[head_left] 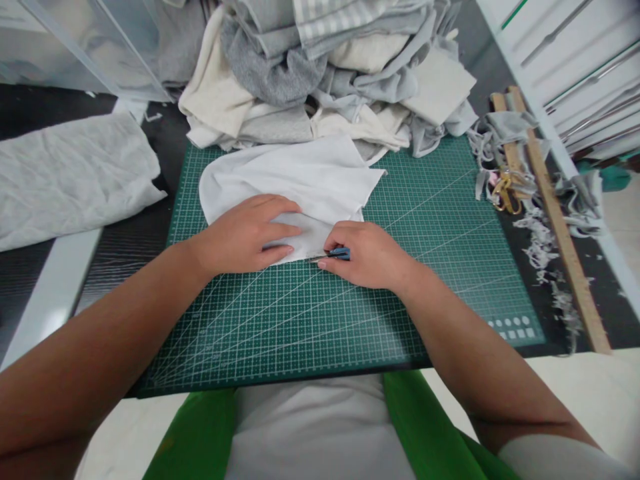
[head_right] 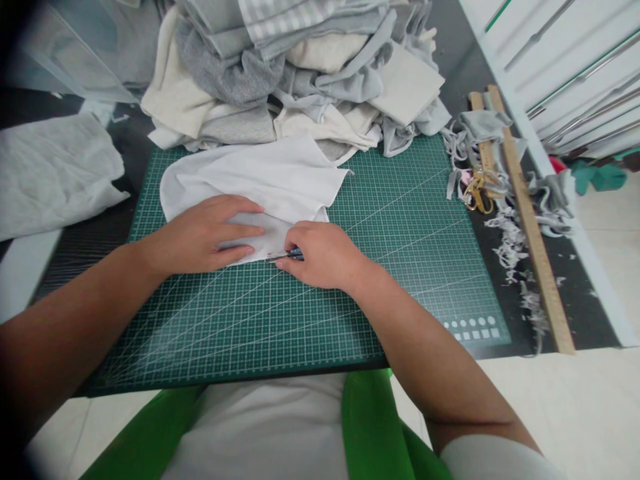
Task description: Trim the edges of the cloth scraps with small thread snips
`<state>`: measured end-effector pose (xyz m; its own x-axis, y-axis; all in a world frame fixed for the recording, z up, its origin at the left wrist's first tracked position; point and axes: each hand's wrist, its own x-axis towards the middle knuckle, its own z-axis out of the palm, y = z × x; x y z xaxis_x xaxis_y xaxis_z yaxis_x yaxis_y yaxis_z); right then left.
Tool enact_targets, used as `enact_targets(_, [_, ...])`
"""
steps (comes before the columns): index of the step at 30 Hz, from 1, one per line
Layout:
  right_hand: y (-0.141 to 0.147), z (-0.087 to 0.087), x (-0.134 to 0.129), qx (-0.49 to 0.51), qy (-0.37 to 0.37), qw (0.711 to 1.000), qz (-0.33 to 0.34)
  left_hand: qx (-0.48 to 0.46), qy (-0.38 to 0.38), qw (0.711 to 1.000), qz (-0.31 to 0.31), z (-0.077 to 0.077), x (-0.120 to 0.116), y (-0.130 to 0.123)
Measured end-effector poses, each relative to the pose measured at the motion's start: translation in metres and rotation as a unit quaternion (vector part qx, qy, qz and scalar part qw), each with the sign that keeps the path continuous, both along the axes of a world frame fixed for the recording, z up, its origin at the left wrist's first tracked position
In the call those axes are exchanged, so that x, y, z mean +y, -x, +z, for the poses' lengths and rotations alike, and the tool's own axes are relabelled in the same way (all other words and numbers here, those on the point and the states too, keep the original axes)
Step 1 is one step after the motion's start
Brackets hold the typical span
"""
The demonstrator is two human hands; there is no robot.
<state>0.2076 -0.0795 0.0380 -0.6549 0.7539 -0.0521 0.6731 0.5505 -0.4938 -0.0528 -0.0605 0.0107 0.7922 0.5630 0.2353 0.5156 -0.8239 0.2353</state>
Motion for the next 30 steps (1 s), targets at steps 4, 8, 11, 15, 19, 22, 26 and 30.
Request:
enact_targets(4, [-0.005,0.001,0.005,-0.004,-0.001,1.000,0.003,0.020,0.031,0.999,0.011,0.006,0.000,0.001])
enact_targets(8, [-0.009,0.003,0.011,-0.016,0.009,1.000,0.001,0.016,0.066,0.998,0.003,0.006,0.003,0.002])
enact_targets(11, [-0.013,0.004,0.014,-0.021,0.008,1.000,0.004,0.023,0.072,0.997,0.007,0.002,0.005,0.004])
enact_targets(15, [-0.018,0.005,0.017,-0.022,0.009,1.000,0.005,0.019,0.057,0.998,0.014,0.000,0.004,0.006])
enact_targets(19, [-0.021,0.005,0.020,-0.021,0.019,1.000,0.001,-0.055,0.027,0.998,0.007,0.004,0.002,0.004])
enact_targets(22, [-0.021,0.004,0.021,-0.019,0.021,1.000,-0.003,-0.074,0.024,0.997,0.004,0.008,-0.001,-0.001])
enact_targets(26, [-0.021,0.003,0.020,-0.016,0.018,1.000,-0.007,-0.051,-0.003,0.999,-0.012,0.011,-0.005,-0.006])
enact_targets(30, [-0.020,0.004,0.019,-0.017,0.012,1.000,-0.005,-0.016,0.007,1.000,-0.018,0.008,-0.006,-0.010])
